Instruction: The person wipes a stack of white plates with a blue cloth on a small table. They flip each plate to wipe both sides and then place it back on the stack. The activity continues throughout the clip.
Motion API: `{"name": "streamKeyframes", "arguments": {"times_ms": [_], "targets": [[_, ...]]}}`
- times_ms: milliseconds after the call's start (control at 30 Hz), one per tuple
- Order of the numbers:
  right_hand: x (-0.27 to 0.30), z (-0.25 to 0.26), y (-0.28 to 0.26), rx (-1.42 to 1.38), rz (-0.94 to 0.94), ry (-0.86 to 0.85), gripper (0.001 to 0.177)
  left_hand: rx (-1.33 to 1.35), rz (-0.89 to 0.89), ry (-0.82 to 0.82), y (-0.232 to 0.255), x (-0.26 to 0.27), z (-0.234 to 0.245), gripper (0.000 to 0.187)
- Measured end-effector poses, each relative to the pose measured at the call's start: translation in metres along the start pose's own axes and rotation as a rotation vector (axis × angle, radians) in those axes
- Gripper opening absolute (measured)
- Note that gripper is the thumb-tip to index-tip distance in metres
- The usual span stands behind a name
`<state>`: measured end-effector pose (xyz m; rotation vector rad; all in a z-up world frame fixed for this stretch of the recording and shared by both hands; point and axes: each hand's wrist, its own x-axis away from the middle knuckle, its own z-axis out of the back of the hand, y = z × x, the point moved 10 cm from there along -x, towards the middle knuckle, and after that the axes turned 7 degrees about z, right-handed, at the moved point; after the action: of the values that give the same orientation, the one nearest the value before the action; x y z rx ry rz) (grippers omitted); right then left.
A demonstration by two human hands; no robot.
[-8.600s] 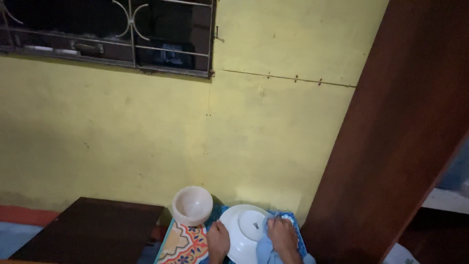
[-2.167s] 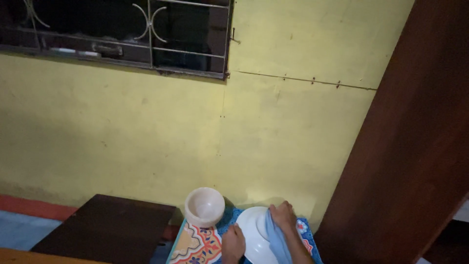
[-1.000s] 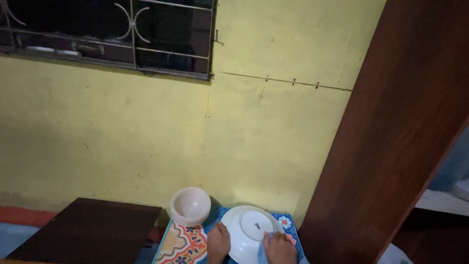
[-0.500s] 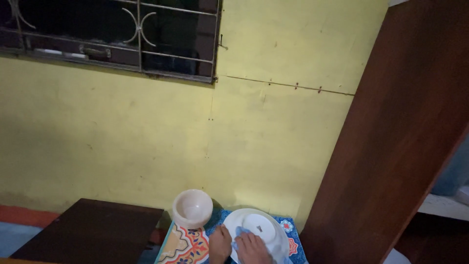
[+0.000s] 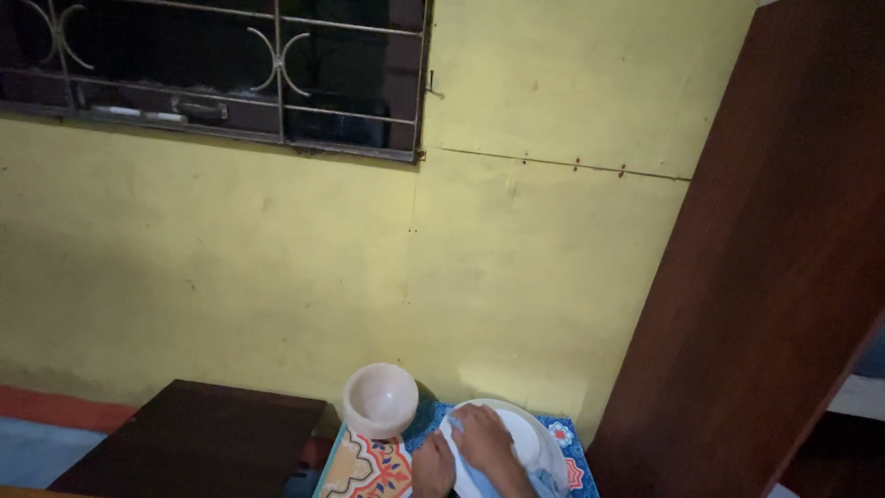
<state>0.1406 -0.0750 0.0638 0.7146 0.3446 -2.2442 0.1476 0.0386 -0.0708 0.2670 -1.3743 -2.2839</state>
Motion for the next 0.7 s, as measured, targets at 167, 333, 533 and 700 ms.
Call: {"name": "streamKeyframes", "arguments": {"times_ms": [167, 333, 533, 700], "targets": [[0.003, 0.0, 0.058, -0.055, -0.454, -0.235, 0.046, -0.014, 0.013, 0.026, 0.006, 0.005, 0.005, 0.047], [0.033, 0.014, 0.104, -0.006, -0.662, -0.171, 0.05, -0.026, -0.065, 0.104, -0.002, -0.002, -0.005, 0.045], [0.059, 0.03, 0.124, 0.207, -0.773, -0.133, 0.051, -0.007, -0.088, 0.08, 0.013, 0.011, 0.009, 0.047], [0.072, 0.051, 0.106, 0.216, -0.873, -0.168, 0.055, 0.01, -0.133, 0.055, 0.017, 0.015, 0.011, 0.047]]}}
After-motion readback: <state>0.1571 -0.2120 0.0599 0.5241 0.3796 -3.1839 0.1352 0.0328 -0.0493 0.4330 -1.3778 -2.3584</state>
